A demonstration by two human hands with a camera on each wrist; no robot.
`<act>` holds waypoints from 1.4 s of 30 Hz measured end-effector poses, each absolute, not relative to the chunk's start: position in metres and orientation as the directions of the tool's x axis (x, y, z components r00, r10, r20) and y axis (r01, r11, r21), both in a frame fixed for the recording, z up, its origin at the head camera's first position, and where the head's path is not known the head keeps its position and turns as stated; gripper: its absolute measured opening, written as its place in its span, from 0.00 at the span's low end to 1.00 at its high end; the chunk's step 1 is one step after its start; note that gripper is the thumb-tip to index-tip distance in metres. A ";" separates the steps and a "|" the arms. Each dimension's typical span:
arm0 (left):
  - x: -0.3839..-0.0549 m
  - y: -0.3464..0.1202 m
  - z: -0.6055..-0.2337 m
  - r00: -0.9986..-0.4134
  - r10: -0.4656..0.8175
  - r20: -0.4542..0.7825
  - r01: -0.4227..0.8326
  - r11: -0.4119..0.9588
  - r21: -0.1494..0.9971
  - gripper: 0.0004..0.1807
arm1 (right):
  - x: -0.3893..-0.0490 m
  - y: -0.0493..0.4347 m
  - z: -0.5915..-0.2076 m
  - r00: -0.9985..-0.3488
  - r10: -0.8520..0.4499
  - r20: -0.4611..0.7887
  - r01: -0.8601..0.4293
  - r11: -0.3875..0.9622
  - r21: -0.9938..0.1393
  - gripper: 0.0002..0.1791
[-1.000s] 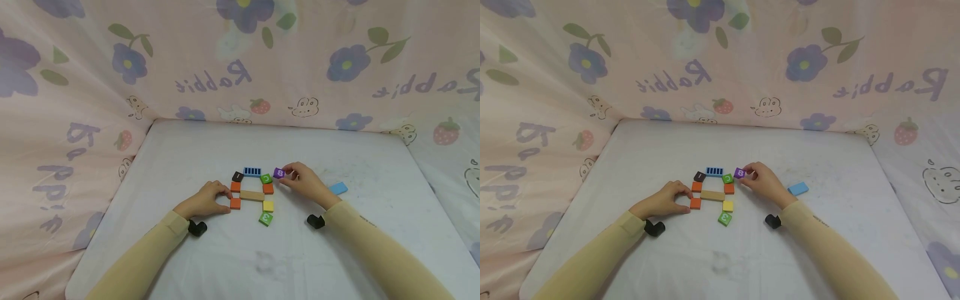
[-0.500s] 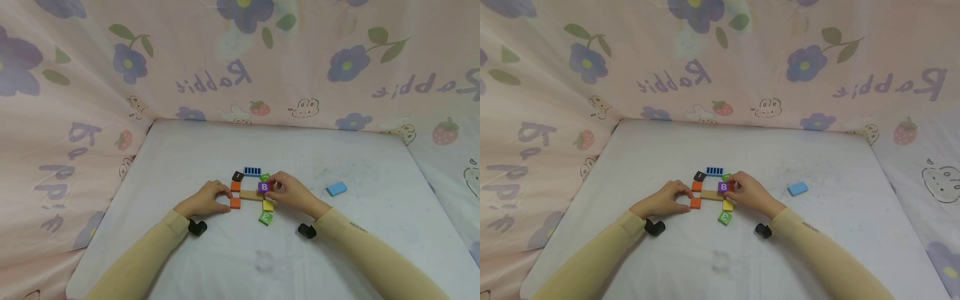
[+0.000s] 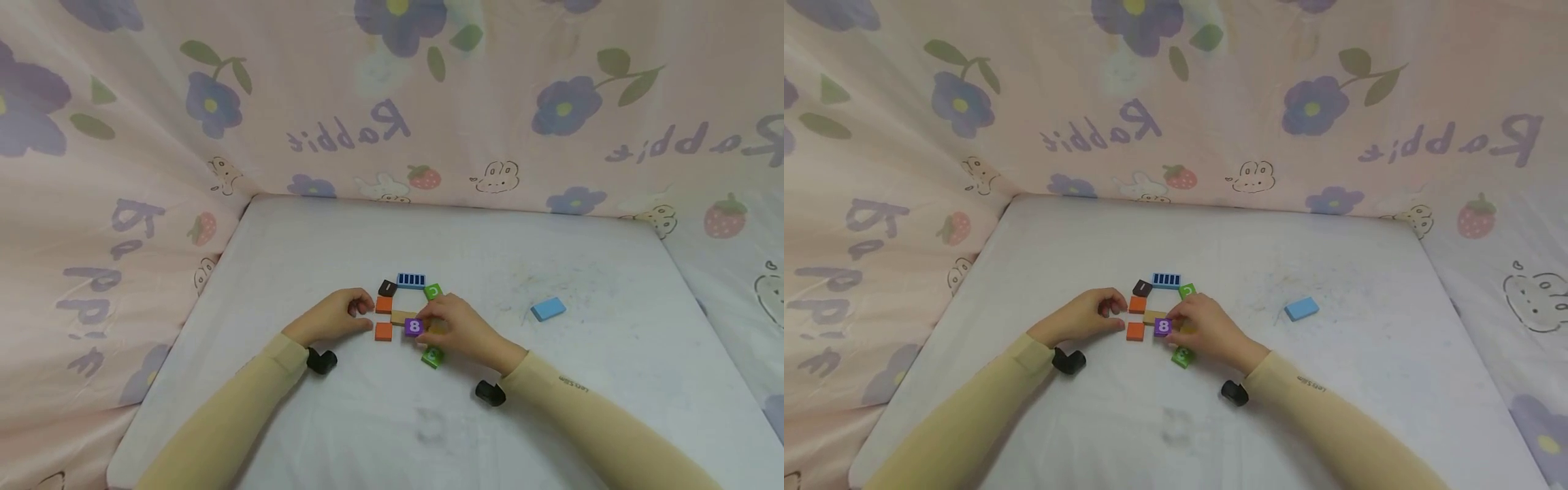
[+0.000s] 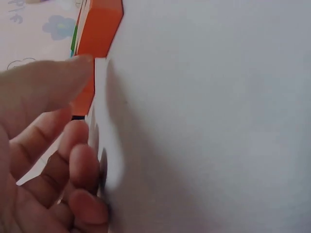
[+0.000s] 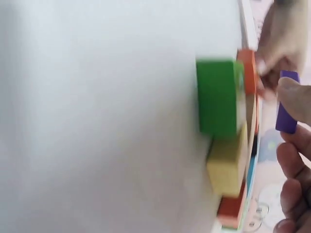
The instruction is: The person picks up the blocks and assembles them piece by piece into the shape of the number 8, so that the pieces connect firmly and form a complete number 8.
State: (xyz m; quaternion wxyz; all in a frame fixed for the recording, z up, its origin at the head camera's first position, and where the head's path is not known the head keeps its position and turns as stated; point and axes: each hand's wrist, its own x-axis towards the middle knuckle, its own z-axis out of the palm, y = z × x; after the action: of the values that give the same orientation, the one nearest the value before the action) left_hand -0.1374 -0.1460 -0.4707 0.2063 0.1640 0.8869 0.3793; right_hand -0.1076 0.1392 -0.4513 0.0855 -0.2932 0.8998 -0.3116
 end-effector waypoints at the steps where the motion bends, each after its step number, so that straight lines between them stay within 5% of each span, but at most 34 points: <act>1: -0.139 -0.146 -0.470 -0.869 0.436 -0.233 0.130 0.656 0.743 0.15 | -0.106 0.136 -0.452 -0.804 -0.593 0.040 -0.497 0.633 -0.594 0.16; 9: -0.151 -0.145 -0.470 -0.878 0.423 -0.223 0.116 0.641 0.759 0.19 | -0.094 0.114 -0.459 -0.714 -0.694 0.097 -0.647 0.601 -0.469 0.16; 22: -0.160 -0.140 -0.471 -0.867 0.422 -0.265 0.100 0.668 0.737 0.18 | -0.087 0.100 -0.459 -0.707 -0.707 0.016 -0.652 0.642 -0.403 0.17; 42: -0.159 -0.139 -0.472 -0.870 0.413 -0.267 0.109 0.690 0.715 0.18 | -0.082 0.093 -0.463 -0.807 -0.588 0.057 -0.551 0.714 -0.432 0.20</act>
State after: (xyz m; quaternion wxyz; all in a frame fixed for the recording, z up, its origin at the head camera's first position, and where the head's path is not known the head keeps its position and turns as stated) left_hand -0.1591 -0.1394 -0.4724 0.2086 0.1457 0.8954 0.3654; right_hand -0.0821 0.0935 -0.4633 0.0421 -0.3078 0.9248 -0.2197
